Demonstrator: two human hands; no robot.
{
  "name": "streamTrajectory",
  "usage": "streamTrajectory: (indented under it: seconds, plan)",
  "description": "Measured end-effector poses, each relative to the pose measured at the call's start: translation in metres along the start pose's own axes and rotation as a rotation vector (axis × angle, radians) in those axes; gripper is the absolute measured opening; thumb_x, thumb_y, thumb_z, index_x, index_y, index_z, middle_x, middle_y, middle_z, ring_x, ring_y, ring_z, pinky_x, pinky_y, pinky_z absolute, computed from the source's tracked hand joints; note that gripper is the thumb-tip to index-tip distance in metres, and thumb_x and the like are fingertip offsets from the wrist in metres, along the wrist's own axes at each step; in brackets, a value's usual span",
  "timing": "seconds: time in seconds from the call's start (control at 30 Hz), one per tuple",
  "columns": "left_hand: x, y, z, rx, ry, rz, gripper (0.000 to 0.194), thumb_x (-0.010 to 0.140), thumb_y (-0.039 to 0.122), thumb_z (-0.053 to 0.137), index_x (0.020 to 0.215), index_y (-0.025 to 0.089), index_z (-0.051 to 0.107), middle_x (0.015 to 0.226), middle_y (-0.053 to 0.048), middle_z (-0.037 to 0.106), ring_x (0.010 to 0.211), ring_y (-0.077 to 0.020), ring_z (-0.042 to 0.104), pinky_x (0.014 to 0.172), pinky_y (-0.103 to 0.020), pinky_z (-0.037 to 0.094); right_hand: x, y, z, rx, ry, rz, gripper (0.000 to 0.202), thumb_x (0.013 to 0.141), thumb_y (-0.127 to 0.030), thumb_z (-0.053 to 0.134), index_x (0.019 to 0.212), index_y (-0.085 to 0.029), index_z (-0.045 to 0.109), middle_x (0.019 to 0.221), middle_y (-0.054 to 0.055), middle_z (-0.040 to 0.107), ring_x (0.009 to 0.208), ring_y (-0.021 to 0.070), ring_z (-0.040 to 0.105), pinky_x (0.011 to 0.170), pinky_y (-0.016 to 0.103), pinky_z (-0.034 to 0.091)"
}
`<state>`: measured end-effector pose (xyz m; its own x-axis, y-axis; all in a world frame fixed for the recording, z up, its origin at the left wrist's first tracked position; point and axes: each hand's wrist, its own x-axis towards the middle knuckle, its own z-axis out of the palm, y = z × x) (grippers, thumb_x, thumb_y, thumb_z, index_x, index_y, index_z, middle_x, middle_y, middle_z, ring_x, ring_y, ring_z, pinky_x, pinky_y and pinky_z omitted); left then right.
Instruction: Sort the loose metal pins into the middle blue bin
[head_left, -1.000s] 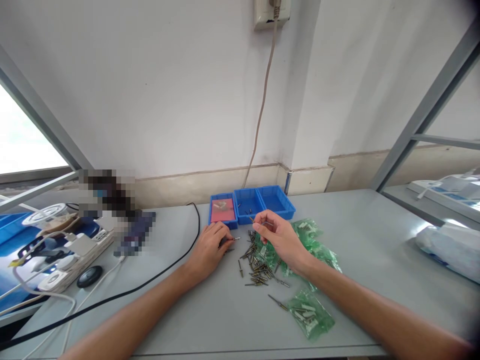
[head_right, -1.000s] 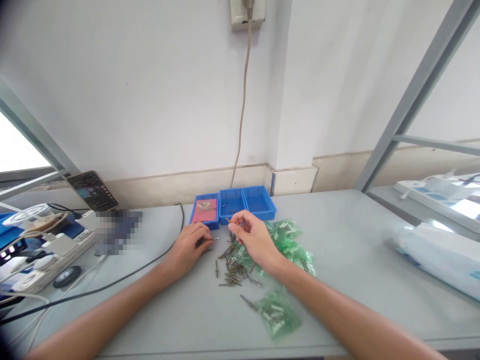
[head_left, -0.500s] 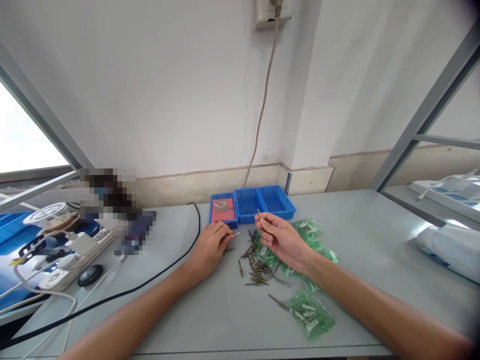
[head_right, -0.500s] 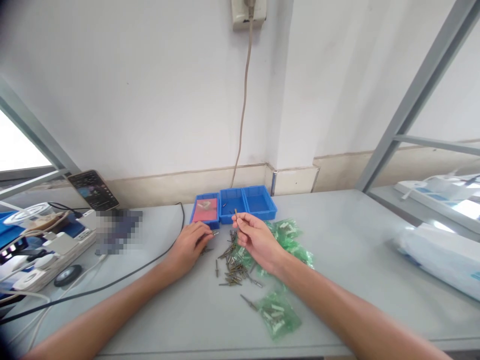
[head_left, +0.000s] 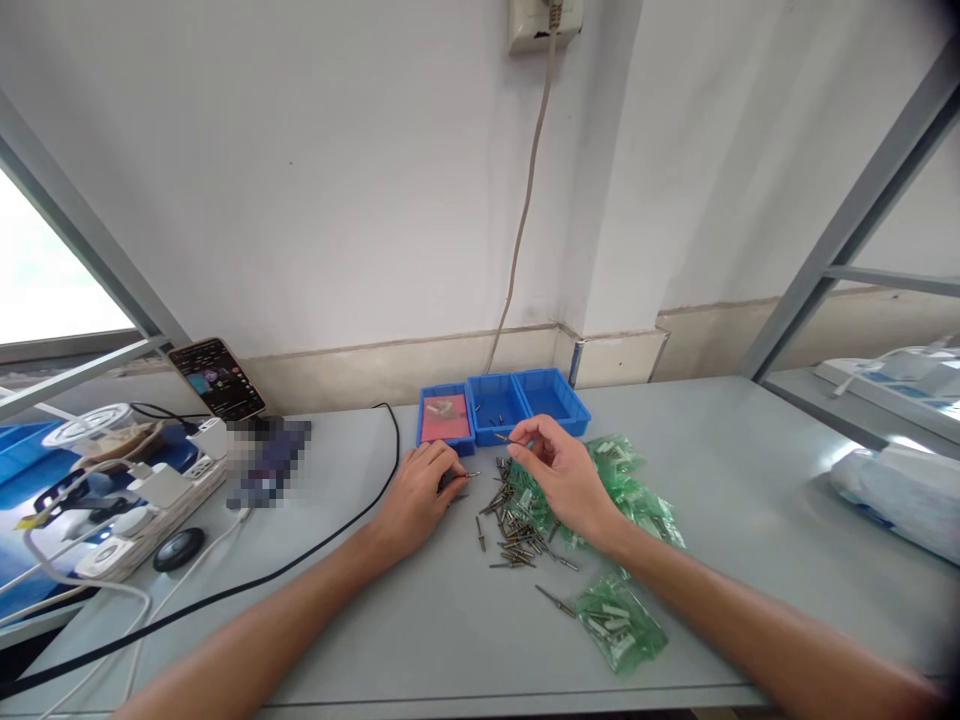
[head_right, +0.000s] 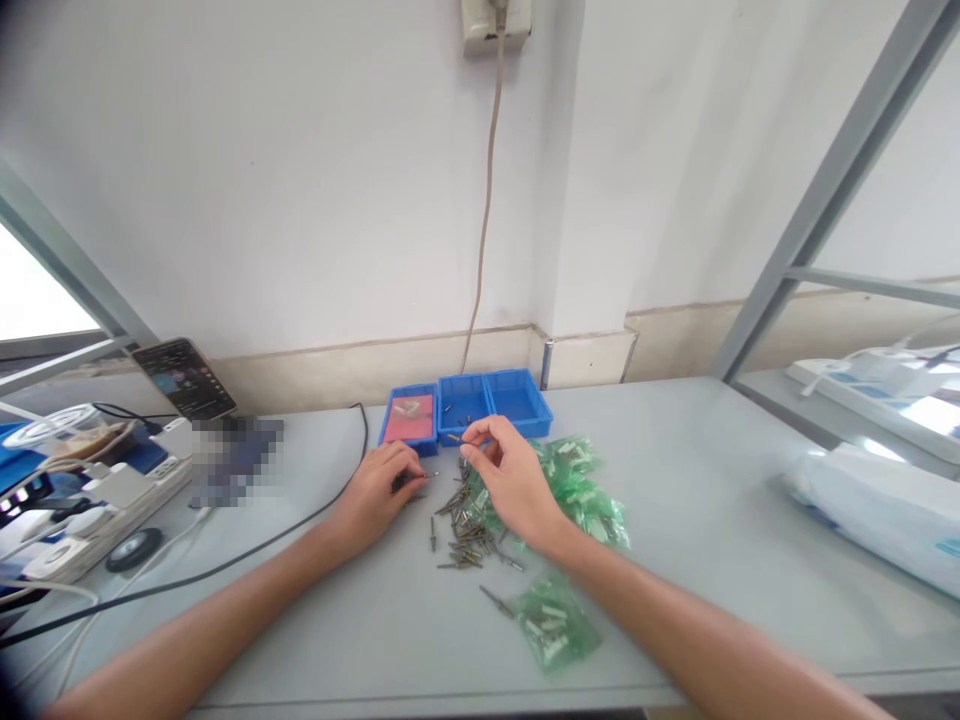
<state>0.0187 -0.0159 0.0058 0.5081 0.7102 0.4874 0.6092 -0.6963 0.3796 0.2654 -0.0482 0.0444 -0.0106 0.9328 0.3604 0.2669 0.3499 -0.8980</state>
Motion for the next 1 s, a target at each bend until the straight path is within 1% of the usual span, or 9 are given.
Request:
streamTrajectory:
  seconds: [0.17, 0.3, 0.4, 0.47, 0.57, 0.7, 0.8, 0.9, 1.0]
  plan:
    - [-0.0004, 0.0004, 0.0008, -0.005, 0.013, -0.008, 0.008, 0.101, 0.023, 0.067, 0.094, 0.022, 0.063, 0.1, -0.002, 0.067, 0.093, -0.021, 0.061, 0.088, -0.037, 0.044, -0.0028, -0.0046, 0.0017, 0.082, -0.042, 0.008, 0.016, 0.094, -0.04, 0.071, 0.096, -0.025, 0.068, 0.087, 0.002, 0.065, 0.079, 0.0203, 0.057, 0.074, 0.034, 0.047]
    - [0.0, 0.0019, 0.0001, -0.001, -0.009, -0.016, 0.008, 0.104, 0.025, 0.064, 0.096, 0.022, 0.063, 0.102, -0.003, 0.068, 0.095, -0.0218, 0.061, 0.088, -0.037, 0.045, 0.0003, -0.004, 0.0011, 0.263, -0.088, 0.2, 0.028, 0.093, -0.05, 0.071, 0.101, -0.023, 0.07, 0.086, 0.001, 0.062, 0.066, 0.0148, 0.047, 0.06, 0.03, 0.038]
    - [-0.0001, 0.0028, -0.0003, 0.007, -0.013, -0.015, 0.01, 0.106, 0.028, 0.062, 0.098, 0.021, 0.063, 0.103, -0.004, 0.068, 0.095, -0.022, 0.061, 0.088, -0.038, 0.045, 0.0031, -0.0026, 0.0001, 0.503, -0.109, 0.346, 0.034, 0.088, -0.053, 0.077, 0.096, -0.02, 0.07, 0.089, 0.002, 0.062, 0.062, 0.0106, 0.041, 0.054, 0.026, 0.03]
    - [-0.0004, 0.0029, -0.0001, 0.012, -0.012, -0.008, 0.012, 0.107, 0.03, 0.059, 0.099, 0.021, 0.064, 0.102, -0.004, 0.068, 0.095, -0.0221, 0.061, 0.088, -0.038, 0.045, 0.0045, -0.0019, -0.0005, 0.624, -0.106, 0.397, 0.036, 0.083, -0.051, 0.083, 0.093, -0.019, 0.07, 0.086, 0.001, 0.059, 0.061, 0.0094, 0.039, 0.053, 0.025, 0.027]
    - [-0.0003, 0.0025, 0.0007, 0.016, -0.017, 0.003, 0.015, 0.109, 0.03, 0.056, 0.101, 0.021, 0.064, 0.103, -0.004, 0.068, 0.096, -0.022, 0.06, 0.088, -0.038, 0.045, 0.0053, -0.0017, -0.0008, 0.701, -0.088, 0.424, 0.036, 0.081, -0.049, 0.086, 0.092, -0.019, 0.069, 0.083, 0.0, 0.056, 0.061, 0.0091, 0.039, 0.052, 0.025, 0.028]
    - [0.0011, 0.0029, 0.0008, 0.016, -0.026, 0.003, 0.022, 0.112, 0.03, 0.049, 0.101, 0.02, 0.065, 0.102, -0.005, 0.068, 0.095, -0.0217, 0.06, 0.089, -0.037, 0.044, 0.0037, -0.0023, 0.0004, 0.634, -0.089, 0.39, 0.036, 0.085, -0.051, 0.081, 0.095, -0.02, 0.066, 0.086, 0.0, 0.057, 0.062, 0.0103, 0.042, 0.054, 0.026, 0.032]
    - [0.0021, 0.0043, 0.0, 0.022, -0.032, -0.015, 0.027, 0.113, 0.03, 0.045, 0.098, 0.02, 0.065, 0.099, -0.005, 0.068, 0.093, -0.0212, 0.059, 0.086, -0.037, 0.044, 0.0017, -0.0018, 0.0018, 0.443, -0.094, 0.319, 0.035, 0.09, -0.054, 0.074, 0.099, -0.023, 0.061, 0.077, -0.003, 0.058, 0.061, 0.0125, 0.046, 0.057, 0.027, 0.036]
    - [0.0022, 0.0051, -0.0007, 0.024, -0.026, -0.026, 0.026, 0.112, 0.03, 0.046, 0.097, 0.02, 0.064, 0.099, -0.004, 0.068, 0.091, -0.0206, 0.059, 0.085, -0.036, 0.043, 0.0007, 0.0001, 0.0023, 0.254, -0.101, 0.233, 0.03, 0.093, -0.051, 0.071, 0.098, -0.025, 0.057, 0.067, -0.006, 0.053, 0.06, 0.0141, 0.047, 0.058, 0.028, 0.038]
    - [0.0018, 0.0047, -0.0008, 0.014, -0.024, -0.025, 0.021, 0.111, 0.03, 0.051, 0.097, 0.02, 0.064, 0.1, -0.003, 0.068, 0.092, -0.0205, 0.059, 0.086, -0.036, 0.043, 0.001, 0.0025, 0.002, 0.187, -0.109, 0.15, 0.027, 0.092, -0.045, 0.073, 0.092, -0.024, 0.057, 0.073, -0.005, 0.053, 0.063, 0.0141, 0.048, 0.058, 0.028, 0.038]
